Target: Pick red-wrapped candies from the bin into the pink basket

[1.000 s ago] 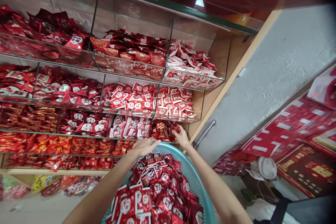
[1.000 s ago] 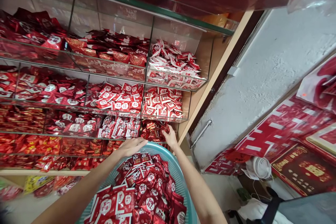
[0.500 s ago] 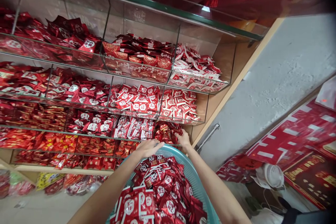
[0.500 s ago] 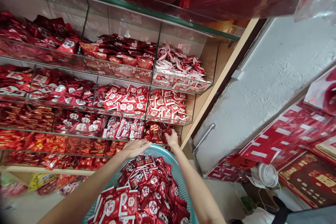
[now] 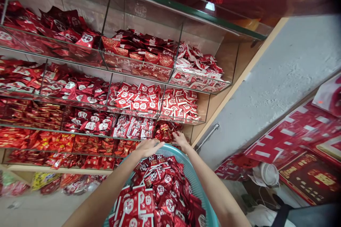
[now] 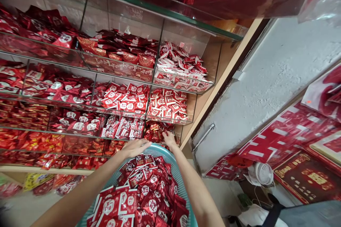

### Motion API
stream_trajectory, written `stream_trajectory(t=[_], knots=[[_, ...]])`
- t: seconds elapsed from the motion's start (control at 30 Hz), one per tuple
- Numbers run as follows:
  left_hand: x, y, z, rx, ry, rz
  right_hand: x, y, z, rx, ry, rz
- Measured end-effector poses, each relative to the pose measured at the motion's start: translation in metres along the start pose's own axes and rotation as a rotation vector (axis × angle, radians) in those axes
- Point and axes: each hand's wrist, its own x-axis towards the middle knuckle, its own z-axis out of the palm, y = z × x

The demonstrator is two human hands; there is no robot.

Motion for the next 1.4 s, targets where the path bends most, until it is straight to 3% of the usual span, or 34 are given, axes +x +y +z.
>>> stream_trajectory(t=[0.2,0.5,0.6,0.83,0.93,1.13,1.4], knots=[[-0.001,0.0,0.0,0.003,-0.007,-0.02,-0.011,-0.012,-0.015,0.219,0.028,0.181],[0.0,0.0,0.001,0.004,-0.005,0.002,-0.061,-0.041,-0.028,0.437,-0.19,0.287],[0.0,0.0,0.0,0.01,-0.006,0.005,-0.087,-0.046,-0.025,0.459,-0.232,0.247],[0.002,0.002,0.0,0.036,-0.017,0.005,-0.149,-0.045,0.004,0.221,-0.139,-0.144],[0.003,0.001,0.0,0.051,-0.008,0.013,-0.161,-0.041,0.015,0.235,-0.185,-0.139],[0.005,-0.002,0.004,0.038,-0.001,0.018,-0.166,-0.026,0.026,0.281,-0.247,0.02],[0.005,-0.003,0.004,0.021,-0.006,0.012,-0.158,-0.006,0.045,0.077,-0.24,-0.033]])
